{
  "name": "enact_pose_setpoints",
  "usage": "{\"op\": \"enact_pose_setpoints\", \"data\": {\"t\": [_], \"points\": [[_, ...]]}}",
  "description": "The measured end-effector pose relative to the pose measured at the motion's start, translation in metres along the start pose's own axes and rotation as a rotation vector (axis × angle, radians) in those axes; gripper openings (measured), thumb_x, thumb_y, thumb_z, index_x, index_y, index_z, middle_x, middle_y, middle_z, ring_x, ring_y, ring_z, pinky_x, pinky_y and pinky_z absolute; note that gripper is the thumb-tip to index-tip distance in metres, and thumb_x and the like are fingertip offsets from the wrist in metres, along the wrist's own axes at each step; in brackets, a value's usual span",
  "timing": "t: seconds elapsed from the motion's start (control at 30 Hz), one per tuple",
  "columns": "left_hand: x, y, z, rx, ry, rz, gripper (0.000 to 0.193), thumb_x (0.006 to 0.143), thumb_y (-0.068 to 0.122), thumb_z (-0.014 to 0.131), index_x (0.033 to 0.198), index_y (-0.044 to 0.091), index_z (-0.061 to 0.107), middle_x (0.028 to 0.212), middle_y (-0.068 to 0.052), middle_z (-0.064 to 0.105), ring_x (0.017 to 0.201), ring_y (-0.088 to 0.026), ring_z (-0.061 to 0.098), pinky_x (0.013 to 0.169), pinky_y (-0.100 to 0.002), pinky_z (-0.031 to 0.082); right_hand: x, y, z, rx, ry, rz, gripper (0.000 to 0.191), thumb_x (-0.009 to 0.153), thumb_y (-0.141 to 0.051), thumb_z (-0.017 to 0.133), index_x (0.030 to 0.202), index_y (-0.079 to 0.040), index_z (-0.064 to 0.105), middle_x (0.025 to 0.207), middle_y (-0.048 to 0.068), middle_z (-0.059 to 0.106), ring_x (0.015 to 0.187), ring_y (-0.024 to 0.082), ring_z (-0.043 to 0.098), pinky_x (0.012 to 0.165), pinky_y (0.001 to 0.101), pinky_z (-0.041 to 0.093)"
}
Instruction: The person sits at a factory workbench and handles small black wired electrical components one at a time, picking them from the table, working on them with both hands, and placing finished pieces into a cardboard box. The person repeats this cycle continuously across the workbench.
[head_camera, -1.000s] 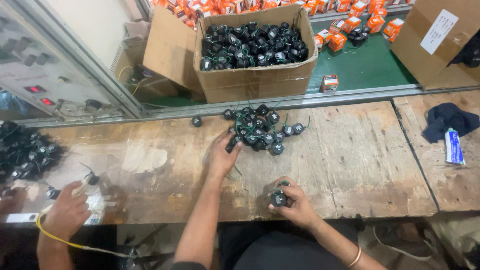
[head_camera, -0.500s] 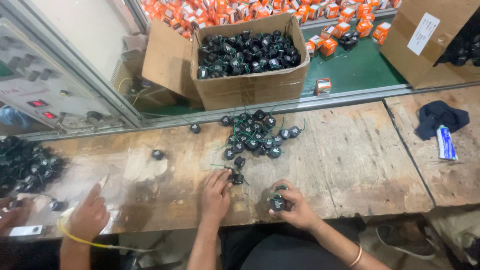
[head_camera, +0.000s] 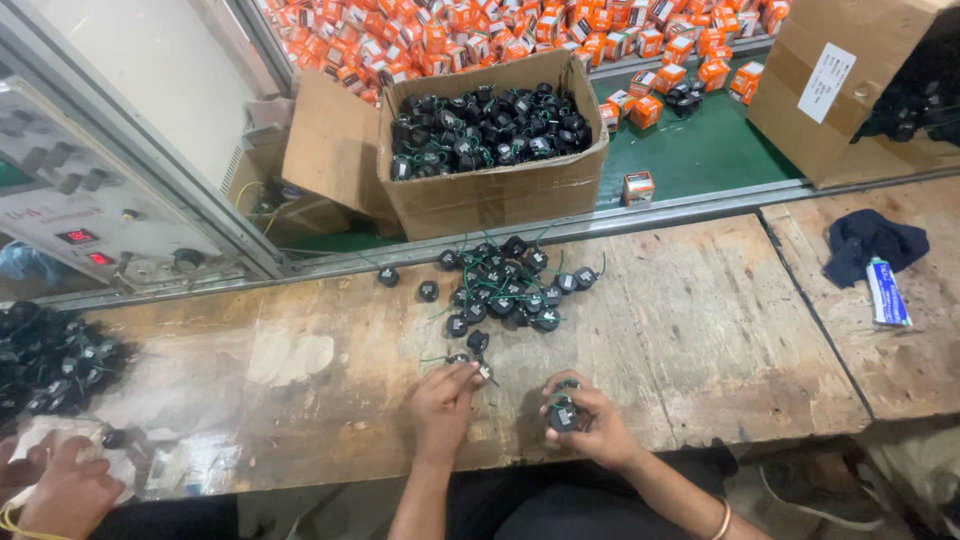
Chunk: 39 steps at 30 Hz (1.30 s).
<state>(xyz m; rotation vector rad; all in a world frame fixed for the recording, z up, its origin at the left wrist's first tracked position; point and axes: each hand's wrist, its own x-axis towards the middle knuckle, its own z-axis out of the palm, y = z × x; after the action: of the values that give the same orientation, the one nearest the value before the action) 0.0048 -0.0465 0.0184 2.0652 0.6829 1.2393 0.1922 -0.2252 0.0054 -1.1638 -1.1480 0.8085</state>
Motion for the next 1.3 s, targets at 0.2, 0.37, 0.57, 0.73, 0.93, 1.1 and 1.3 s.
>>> {"op": "enact_pose_setpoints", "data": {"t": [0.2,0.37,0.57,0.73,0.93,1.1,1.3], "points": [[0.006,0.017,0.012,0.141,-0.086,0.112,0.023,0.073,0.007,0.085,0.096,0.01,0.08,0.088,-0.007,0.073,0.084,-0.026,0.069,0.072,-0.036,0.055,-0.001,0.004,-0.006,0.125,0.033,-0.044,0.033,0.079,-0.006,0.086,0.085,-0.007,0.053,0.107,0.01,0.057,0.101,0.021,0.063,0.09,0.0368,0.051],[0.003,0.02,0.006,0.12,-0.12,-0.038,0.032,0.077,0.012,0.085,0.105,0.009,0.072,0.096,-0.008,0.071,0.09,-0.029,0.069,0.076,-0.038,0.056,0.002,0.0,0.0,0.014,-0.032,-0.018,0.034,0.078,-0.01,0.088,0.084,-0.007,0.055,0.106,0.009,0.057,0.1,0.021,0.067,0.088,0.0377,0.053],[0.005,0.026,0.003,0.139,-0.171,0.177,0.046,0.075,0.013,0.084,0.118,0.007,0.071,0.112,-0.011,0.072,0.101,-0.033,0.067,0.083,-0.041,0.055,0.005,-0.012,0.004,-0.197,-0.074,-0.157,0.031,0.076,-0.008,0.089,0.085,-0.007,0.059,0.105,0.009,0.062,0.099,0.022,0.068,0.087,0.0371,0.053],[0.004,0.029,-0.001,0.091,-0.246,-0.074,0.04,0.074,0.014,0.086,0.112,0.013,0.075,0.102,-0.008,0.07,0.092,-0.028,0.067,0.073,-0.039,0.056,0.004,-0.012,0.007,-0.139,-0.045,-0.096,0.03,0.077,-0.008,0.088,0.086,-0.006,0.06,0.104,0.009,0.06,0.097,0.021,0.069,0.086,0.0366,0.055],[-0.009,0.016,0.003,0.077,-0.176,0.126,0.028,0.073,0.003,0.081,0.1,0.01,0.075,0.101,-0.008,0.072,0.096,-0.03,0.069,0.083,-0.039,0.055,0.002,-0.013,0.006,-0.181,-0.043,-0.155,0.028,0.078,-0.01,0.087,0.096,-0.005,0.066,0.104,0.01,0.063,0.101,0.023,0.066,0.09,0.0367,0.053],[-0.021,0.008,0.01,-0.282,-0.023,-0.141,0.022,0.084,-0.003,0.075,0.104,0.007,0.076,0.106,-0.008,0.079,0.101,-0.025,0.075,0.088,-0.036,0.059,-0.001,-0.02,0.006,-0.138,-0.012,-0.044,0.041,0.083,-0.018,0.084,0.117,-0.004,0.068,0.105,0.01,0.067,0.106,0.022,0.064,0.096,0.0374,0.05],[-0.026,0.04,0.043,-0.366,-0.177,0.212,0.03,0.079,-0.007,0.076,0.104,0.009,0.077,0.103,-0.008,0.079,0.104,-0.026,0.076,0.093,-0.036,0.06,-0.001,0.0,0.002,-0.265,-0.042,-0.123,0.063,0.079,-0.023,0.084,0.132,-0.002,0.057,0.132,0.016,0.06,0.125,0.029,0.057,0.108,0.0436,0.043]]}}
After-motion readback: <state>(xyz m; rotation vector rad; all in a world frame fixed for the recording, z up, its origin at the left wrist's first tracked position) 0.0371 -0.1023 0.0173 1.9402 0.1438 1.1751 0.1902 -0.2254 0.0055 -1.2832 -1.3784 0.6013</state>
